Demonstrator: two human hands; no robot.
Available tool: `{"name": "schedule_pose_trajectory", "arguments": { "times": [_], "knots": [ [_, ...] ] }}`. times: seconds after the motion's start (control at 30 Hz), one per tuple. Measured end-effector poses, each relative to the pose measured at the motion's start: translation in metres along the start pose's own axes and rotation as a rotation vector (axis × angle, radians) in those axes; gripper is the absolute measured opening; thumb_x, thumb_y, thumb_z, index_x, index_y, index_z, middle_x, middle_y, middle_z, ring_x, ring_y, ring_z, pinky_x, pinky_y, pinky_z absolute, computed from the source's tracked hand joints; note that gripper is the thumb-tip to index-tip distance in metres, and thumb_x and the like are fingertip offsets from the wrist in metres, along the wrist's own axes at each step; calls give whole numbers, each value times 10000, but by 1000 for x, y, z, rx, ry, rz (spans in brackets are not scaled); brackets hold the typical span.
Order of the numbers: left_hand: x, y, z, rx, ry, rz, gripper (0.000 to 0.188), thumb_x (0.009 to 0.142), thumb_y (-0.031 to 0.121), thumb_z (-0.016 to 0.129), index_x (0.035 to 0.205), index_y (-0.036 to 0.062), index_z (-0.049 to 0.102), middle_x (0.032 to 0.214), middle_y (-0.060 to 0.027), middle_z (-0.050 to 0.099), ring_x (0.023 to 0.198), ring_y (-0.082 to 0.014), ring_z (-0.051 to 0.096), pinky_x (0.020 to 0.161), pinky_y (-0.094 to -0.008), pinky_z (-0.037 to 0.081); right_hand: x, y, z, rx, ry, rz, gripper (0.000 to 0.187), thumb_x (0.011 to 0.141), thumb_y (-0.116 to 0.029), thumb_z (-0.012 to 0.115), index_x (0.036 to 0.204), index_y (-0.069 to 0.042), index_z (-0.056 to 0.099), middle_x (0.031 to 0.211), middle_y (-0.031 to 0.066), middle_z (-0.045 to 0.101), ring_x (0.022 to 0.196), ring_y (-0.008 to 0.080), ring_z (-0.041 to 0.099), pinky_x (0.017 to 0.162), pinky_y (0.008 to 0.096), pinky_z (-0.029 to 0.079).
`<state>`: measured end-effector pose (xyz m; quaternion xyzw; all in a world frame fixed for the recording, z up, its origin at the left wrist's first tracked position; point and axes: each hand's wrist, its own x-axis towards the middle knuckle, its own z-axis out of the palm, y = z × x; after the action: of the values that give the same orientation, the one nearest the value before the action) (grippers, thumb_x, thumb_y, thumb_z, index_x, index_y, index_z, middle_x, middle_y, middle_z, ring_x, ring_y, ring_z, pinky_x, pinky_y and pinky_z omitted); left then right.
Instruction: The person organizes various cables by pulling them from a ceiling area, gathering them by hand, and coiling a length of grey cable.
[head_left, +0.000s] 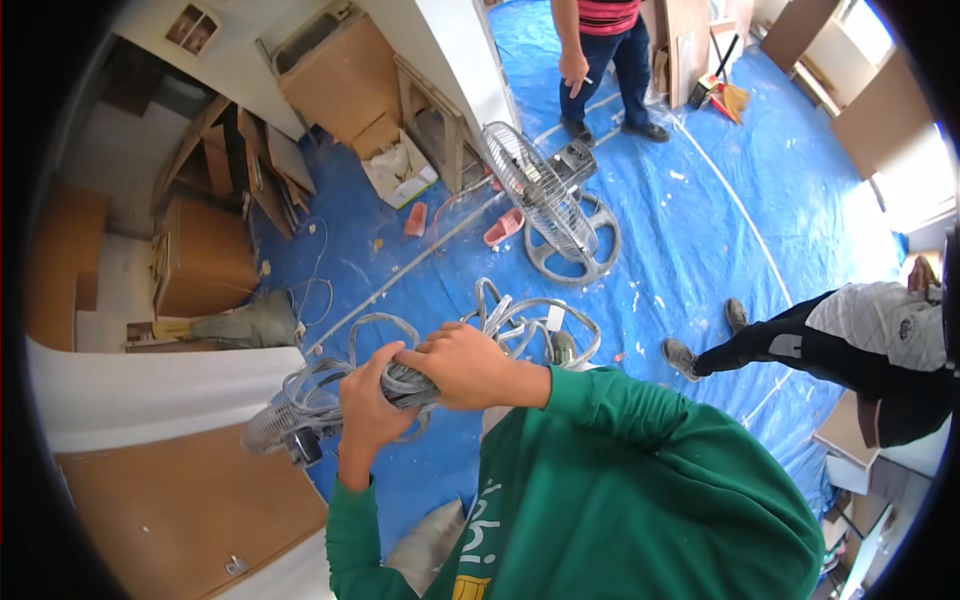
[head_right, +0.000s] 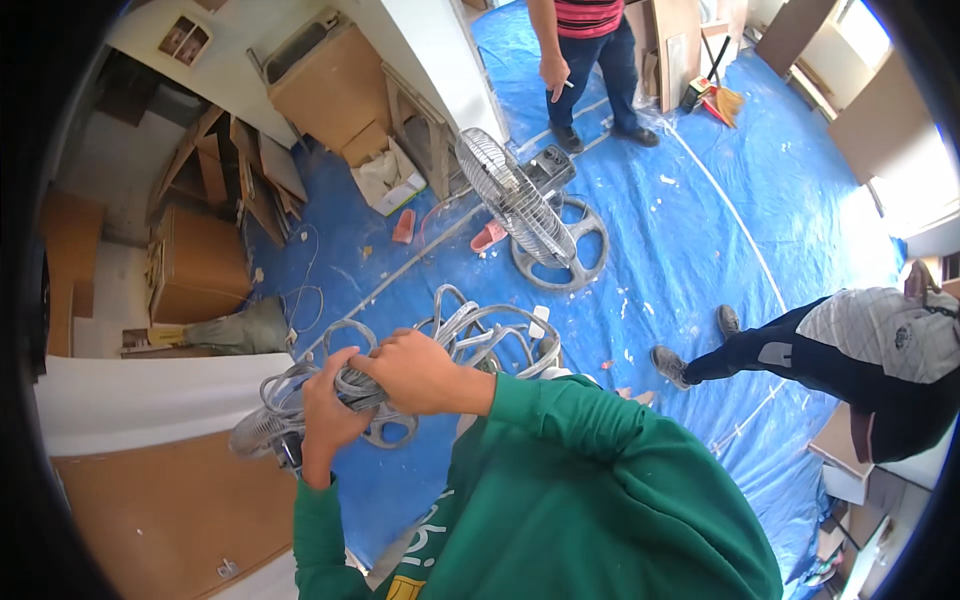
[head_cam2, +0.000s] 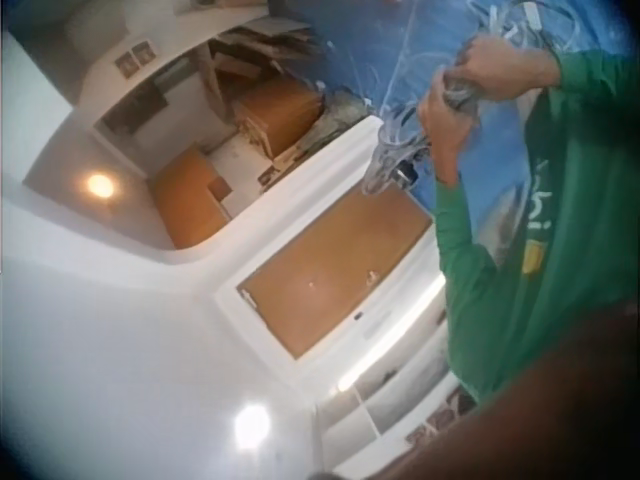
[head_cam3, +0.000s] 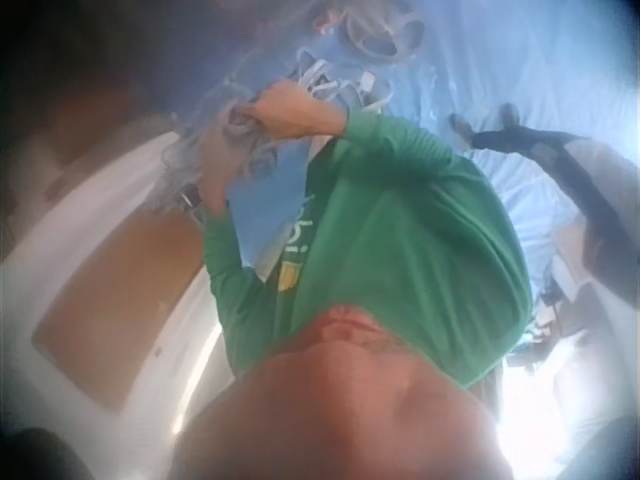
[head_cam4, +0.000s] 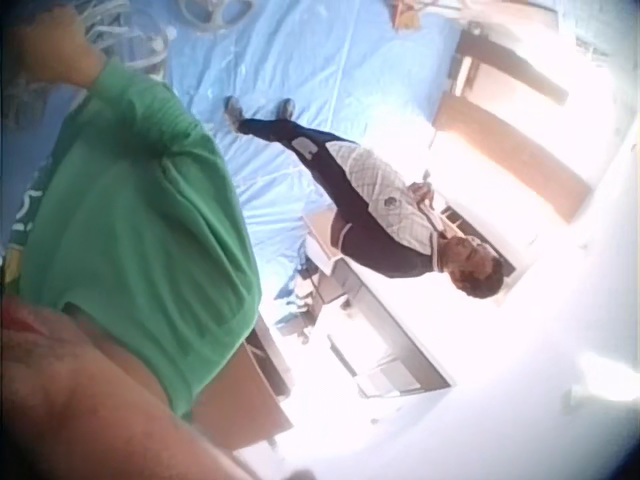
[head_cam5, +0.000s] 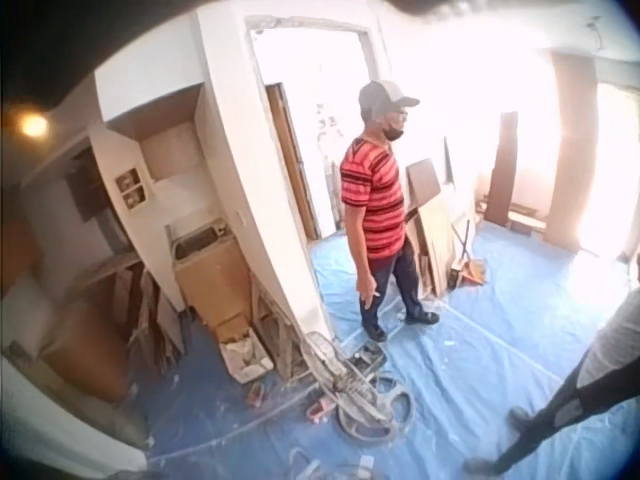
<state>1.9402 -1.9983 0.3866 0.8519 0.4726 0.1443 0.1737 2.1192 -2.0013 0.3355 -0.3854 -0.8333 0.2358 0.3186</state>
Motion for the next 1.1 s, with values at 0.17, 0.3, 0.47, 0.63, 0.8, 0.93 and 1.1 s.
{"name": "schedule_pose_trajectory", "arguments": {
  "times": [0.17, 0.3, 0.47, 0.63, 0.8, 0.93, 1.1],
  "knots": [
    [-1, 0, 26, -74, 220, 38, 624, 508, 136, 773, 1096, 57, 582, 770, -115, 648, 681, -308, 635, 610, -374, 487, -3, 5, -5, 37, -79, 87, 511, 593, -75, 660, 1061, -38, 457, 729, 124, 619, 747, 300, 623, 726, 360, 447],
    [-13, 10, 23, -40, 338, 28, 506, 494, 156, 780, 965, 60, 623, 750, -95, 649, 607, -274, 607, 571, -354, 460, -9, -4, -16, 73, -83, 90, 602, 601, -139, 722, 1127, -40, 446, 781, 110, 595, 808, 310, 588, 777, 387, 436],
    [-21, 16, 3, 26, 315, 82, 463, 482, 157, 785, 904, 69, 615, 782, -96, 641, 667, -270, 594, 654, -350, 440, -20, -10, -62, 140, -132, 126, 972, 544, -278, 817, 1355, -68, 323, 1153, 192, 515, 1133, 351, 475, 1023, 504, 318],
    [-25, 23, -18, 68, 446, 90, 514, 504, 122, 783, 968, 72, 569, 839, -93, 627, 754, -247, 595, 704, -339, 445, -43, -1, -101, 211, -205, 73, 1134, 541, -343, 834, 1439, -111, 180, 1438, 213, 229, 1338, 407, 216, 1091, 564, 160],
    [-61, 20, -53, 55, 408, -83, 566, 605, 177, 777, 1079, 25, 508, 986, -123, 584, 864, -243, 578, 785, -366, 452, -41, 10, -97, 277, -100, 11, 1238, 526, -395, 821, 1444, -34, 72, 1458, 239, 166, 1368, 405, 137, 1088, 565, 139],
    [-34, 31, -66, 129, 474, -58, 482, 630, 107, 764, 1031, -5, 519, 934, -117, 603, 822, -220, 593, 729, -361, 477, -38, 15, -98, 379, 151, -50, 1288, 527, -480, 806, 1447, -23, 30, 1471, 242, 109, 1360, 394, 147, 1089, 522, 151],
    [-16, 35, -59, -100, 690, -28, 432, 690, 168, 729, 1027, -1, 518, 910, -118, 576, 810, -240, 563, 710, -363, 459, -20, 10, -95, 446, 218, -185, 1295, 574, -599, 755, 1446, -10, 1, 1471, 243, 103, 1330, 390, 201, 1087, 470, 165]
  ]
}}
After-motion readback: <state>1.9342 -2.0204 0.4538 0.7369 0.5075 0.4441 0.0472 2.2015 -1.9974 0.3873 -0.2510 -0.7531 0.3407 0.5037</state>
